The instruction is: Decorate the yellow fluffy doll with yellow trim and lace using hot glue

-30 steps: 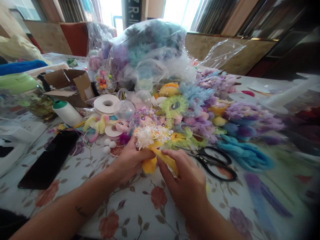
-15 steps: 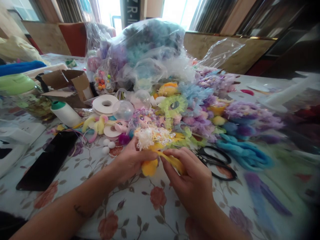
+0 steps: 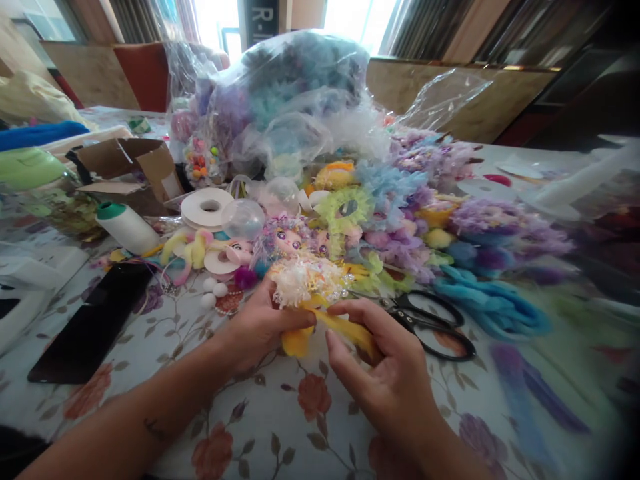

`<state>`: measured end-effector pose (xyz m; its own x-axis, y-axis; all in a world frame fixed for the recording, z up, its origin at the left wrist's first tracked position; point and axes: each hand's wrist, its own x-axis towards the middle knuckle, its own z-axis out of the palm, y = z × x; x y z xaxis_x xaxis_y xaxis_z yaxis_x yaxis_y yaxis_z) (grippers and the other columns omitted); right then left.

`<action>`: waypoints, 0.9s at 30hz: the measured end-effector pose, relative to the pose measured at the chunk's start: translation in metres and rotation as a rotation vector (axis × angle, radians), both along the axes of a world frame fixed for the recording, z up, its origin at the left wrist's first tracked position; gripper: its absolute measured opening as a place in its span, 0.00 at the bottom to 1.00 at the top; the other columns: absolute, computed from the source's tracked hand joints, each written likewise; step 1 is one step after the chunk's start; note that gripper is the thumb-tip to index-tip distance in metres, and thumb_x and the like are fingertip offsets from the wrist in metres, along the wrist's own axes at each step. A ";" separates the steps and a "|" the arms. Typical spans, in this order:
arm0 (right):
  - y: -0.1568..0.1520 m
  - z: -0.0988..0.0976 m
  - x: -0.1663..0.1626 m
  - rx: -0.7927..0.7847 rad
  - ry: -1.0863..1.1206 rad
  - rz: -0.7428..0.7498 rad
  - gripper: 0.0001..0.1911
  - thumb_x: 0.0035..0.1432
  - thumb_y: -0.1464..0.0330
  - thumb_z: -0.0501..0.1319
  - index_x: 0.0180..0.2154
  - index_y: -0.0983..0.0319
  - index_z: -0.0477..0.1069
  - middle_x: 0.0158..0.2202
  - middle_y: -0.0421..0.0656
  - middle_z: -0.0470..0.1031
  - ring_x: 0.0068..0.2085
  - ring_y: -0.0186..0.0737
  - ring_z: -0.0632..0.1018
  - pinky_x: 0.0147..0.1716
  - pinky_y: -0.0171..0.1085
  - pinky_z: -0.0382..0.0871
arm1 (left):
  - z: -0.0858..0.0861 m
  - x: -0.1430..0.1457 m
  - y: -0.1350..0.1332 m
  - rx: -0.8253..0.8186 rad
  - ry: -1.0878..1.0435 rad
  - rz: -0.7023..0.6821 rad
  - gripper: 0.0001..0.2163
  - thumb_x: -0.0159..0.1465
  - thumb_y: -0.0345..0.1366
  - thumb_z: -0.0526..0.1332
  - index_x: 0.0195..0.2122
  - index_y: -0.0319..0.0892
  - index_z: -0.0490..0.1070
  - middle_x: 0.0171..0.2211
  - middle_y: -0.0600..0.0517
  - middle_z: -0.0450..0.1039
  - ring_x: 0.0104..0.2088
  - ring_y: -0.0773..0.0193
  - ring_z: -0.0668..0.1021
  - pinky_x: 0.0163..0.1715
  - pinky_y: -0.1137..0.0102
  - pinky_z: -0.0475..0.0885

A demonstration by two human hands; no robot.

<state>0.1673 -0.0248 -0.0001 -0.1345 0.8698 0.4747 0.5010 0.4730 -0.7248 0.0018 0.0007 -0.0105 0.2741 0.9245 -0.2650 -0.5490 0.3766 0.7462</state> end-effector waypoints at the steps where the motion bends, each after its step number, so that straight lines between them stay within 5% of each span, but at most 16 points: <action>1: 0.000 0.000 0.000 -0.010 0.001 -0.001 0.05 0.57 0.68 0.63 0.38 0.58 0.72 0.34 0.39 0.77 0.33 0.37 0.79 0.33 0.34 0.73 | -0.001 0.000 0.000 0.009 0.011 0.007 0.29 0.47 0.25 0.74 0.51 0.40 0.68 0.43 0.45 0.78 0.40 0.53 0.81 0.39 0.65 0.75; 12: 0.006 -0.007 0.000 0.091 -0.032 -0.008 0.02 0.59 0.72 0.64 0.34 0.60 0.74 0.30 0.39 0.74 0.31 0.34 0.76 0.31 0.32 0.70 | -0.003 0.001 -0.002 0.059 0.039 0.010 0.26 0.49 0.26 0.73 0.50 0.39 0.70 0.46 0.44 0.77 0.41 0.55 0.80 0.41 0.64 0.75; 27: 0.007 -0.012 0.003 -0.007 0.043 -0.036 0.05 0.59 0.70 0.64 0.31 0.57 0.71 0.27 0.36 0.73 0.28 0.35 0.76 0.29 0.33 0.70 | 0.001 0.001 0.000 -0.020 0.000 -0.014 0.29 0.45 0.24 0.73 0.48 0.40 0.67 0.41 0.44 0.79 0.41 0.48 0.81 0.40 0.61 0.75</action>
<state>0.1704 -0.0178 -0.0118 -0.0824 0.8772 0.4730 0.4857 0.4498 -0.7495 0.0030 0.0004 -0.0091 0.2868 0.9150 -0.2836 -0.5434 0.3992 0.7385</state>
